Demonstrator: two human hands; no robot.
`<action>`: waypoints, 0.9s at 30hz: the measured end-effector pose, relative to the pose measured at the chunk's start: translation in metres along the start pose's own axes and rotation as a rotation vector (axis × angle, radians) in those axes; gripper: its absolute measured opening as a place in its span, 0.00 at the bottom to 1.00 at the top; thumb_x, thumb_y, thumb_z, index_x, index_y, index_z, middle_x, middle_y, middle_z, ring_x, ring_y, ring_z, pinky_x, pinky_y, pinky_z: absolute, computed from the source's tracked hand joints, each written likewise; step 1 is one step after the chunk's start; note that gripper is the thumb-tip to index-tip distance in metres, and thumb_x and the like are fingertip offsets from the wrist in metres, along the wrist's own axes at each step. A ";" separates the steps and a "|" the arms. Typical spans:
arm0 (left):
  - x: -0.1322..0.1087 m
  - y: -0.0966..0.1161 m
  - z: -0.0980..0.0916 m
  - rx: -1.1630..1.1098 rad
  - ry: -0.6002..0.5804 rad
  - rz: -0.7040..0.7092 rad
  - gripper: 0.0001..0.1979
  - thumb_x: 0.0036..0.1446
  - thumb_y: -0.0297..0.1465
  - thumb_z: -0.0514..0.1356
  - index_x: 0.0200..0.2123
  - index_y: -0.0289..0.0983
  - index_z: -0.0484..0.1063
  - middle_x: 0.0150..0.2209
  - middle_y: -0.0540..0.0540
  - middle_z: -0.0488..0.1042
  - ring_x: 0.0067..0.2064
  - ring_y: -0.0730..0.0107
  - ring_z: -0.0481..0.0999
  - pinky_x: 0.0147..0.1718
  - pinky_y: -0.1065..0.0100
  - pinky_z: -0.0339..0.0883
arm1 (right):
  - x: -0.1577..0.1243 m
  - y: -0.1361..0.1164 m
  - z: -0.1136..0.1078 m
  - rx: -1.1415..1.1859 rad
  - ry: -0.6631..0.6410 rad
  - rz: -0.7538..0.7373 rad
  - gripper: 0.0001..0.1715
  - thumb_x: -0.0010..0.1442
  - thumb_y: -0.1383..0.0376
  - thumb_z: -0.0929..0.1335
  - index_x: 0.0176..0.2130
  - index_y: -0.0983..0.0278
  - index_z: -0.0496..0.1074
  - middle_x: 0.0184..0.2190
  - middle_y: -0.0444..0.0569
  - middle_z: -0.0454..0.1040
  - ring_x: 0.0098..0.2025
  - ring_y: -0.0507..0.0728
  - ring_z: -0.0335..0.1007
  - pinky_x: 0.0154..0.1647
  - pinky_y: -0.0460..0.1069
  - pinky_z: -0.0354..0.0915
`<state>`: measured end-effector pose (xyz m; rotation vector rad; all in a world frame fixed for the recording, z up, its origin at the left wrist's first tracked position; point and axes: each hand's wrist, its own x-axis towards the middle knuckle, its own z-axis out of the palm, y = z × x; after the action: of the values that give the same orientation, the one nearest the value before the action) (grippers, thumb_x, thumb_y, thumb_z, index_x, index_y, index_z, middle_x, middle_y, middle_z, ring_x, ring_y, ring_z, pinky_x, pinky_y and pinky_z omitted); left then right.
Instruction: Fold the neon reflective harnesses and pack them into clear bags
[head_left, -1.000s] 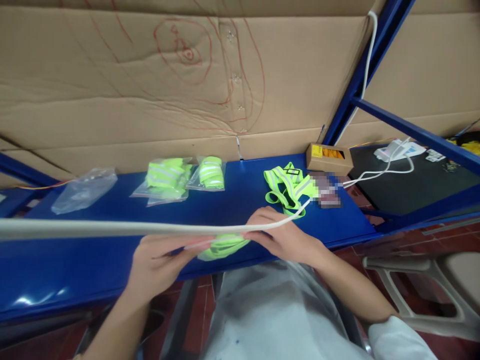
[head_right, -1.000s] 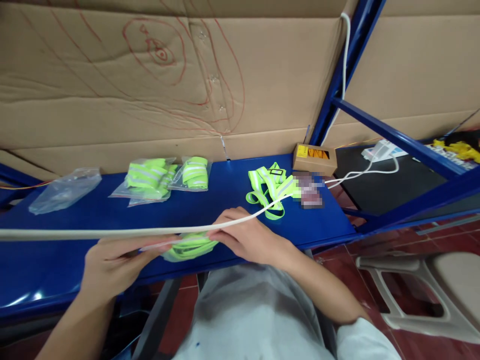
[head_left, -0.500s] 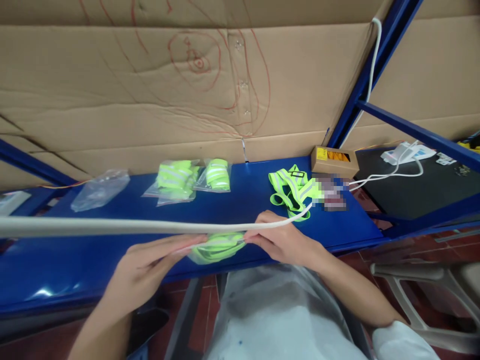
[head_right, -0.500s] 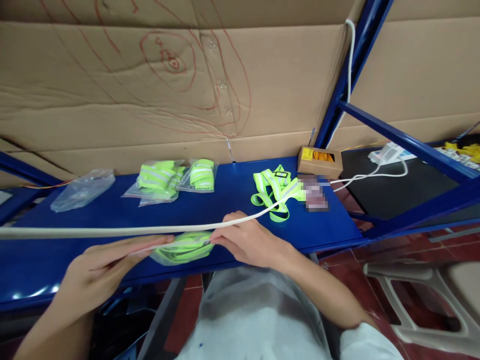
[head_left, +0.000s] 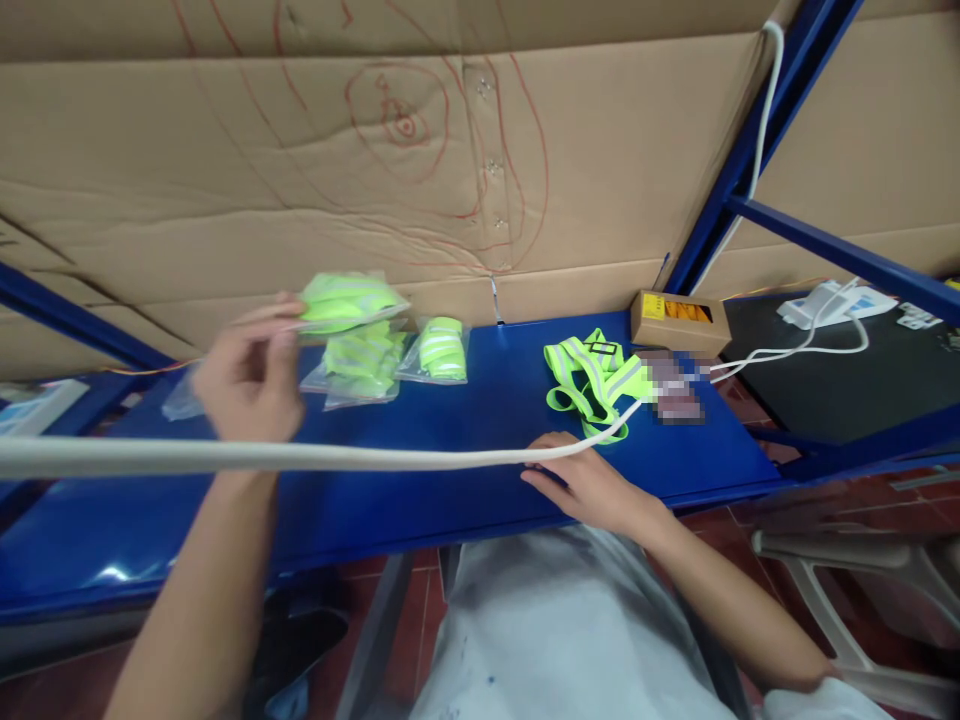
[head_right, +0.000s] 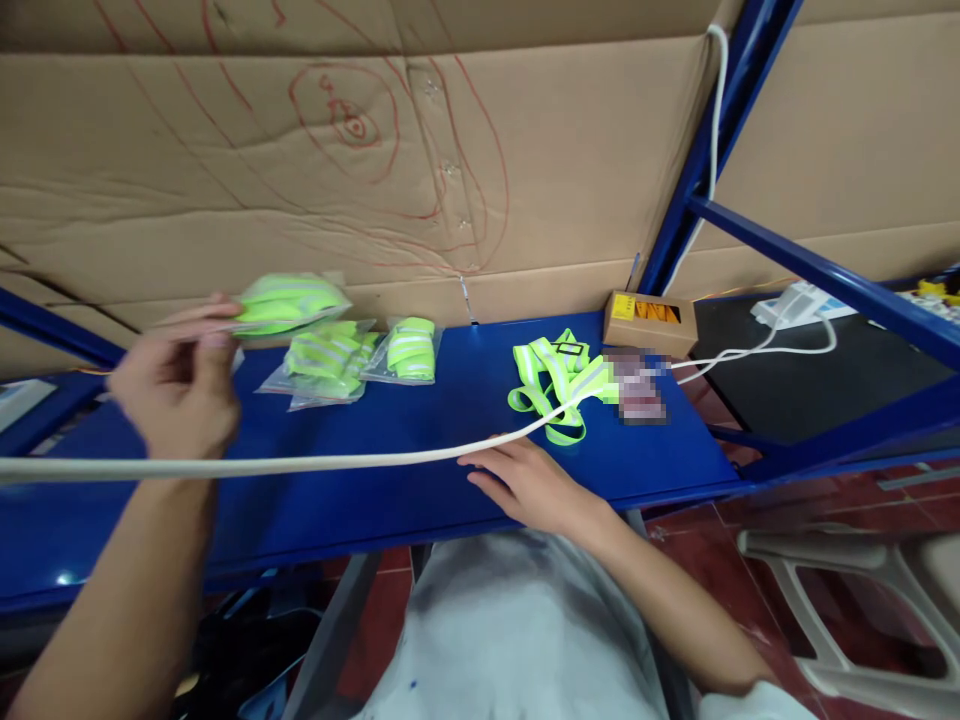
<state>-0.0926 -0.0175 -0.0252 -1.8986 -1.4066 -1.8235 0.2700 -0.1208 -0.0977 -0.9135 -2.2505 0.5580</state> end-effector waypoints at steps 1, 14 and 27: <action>0.003 -0.006 0.012 -0.030 -0.071 0.060 0.20 0.67 0.44 0.57 0.44 0.30 0.74 0.51 0.39 0.80 0.56 0.60 0.78 0.62 0.49 0.68 | -0.002 0.001 0.001 -0.013 -0.005 0.007 0.13 0.73 0.63 0.65 0.52 0.63 0.75 0.47 0.54 0.79 0.49 0.59 0.76 0.54 0.56 0.73; -0.026 -0.027 0.045 0.342 -0.671 0.161 0.13 0.62 0.30 0.53 0.46 0.34 0.73 0.58 0.35 0.73 0.65 0.51 0.68 0.67 0.44 0.53 | -0.030 0.017 -0.022 -0.095 0.066 0.030 0.13 0.73 0.62 0.64 0.50 0.60 0.77 0.46 0.51 0.80 0.50 0.58 0.77 0.55 0.54 0.72; -0.087 0.097 0.113 -0.180 -1.044 0.083 0.17 0.69 0.33 0.52 0.59 0.40 0.67 0.58 0.40 0.75 0.58 0.56 0.76 0.57 0.55 0.70 | 0.002 0.032 -0.010 -0.275 -0.037 0.165 0.26 0.67 0.66 0.70 0.63 0.63 0.68 0.61 0.62 0.72 0.63 0.66 0.70 0.63 0.62 0.67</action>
<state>0.0696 -0.0386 -0.0805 -3.1575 -1.3227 -0.8900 0.2908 -0.0969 -0.1085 -1.2433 -2.3368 0.3433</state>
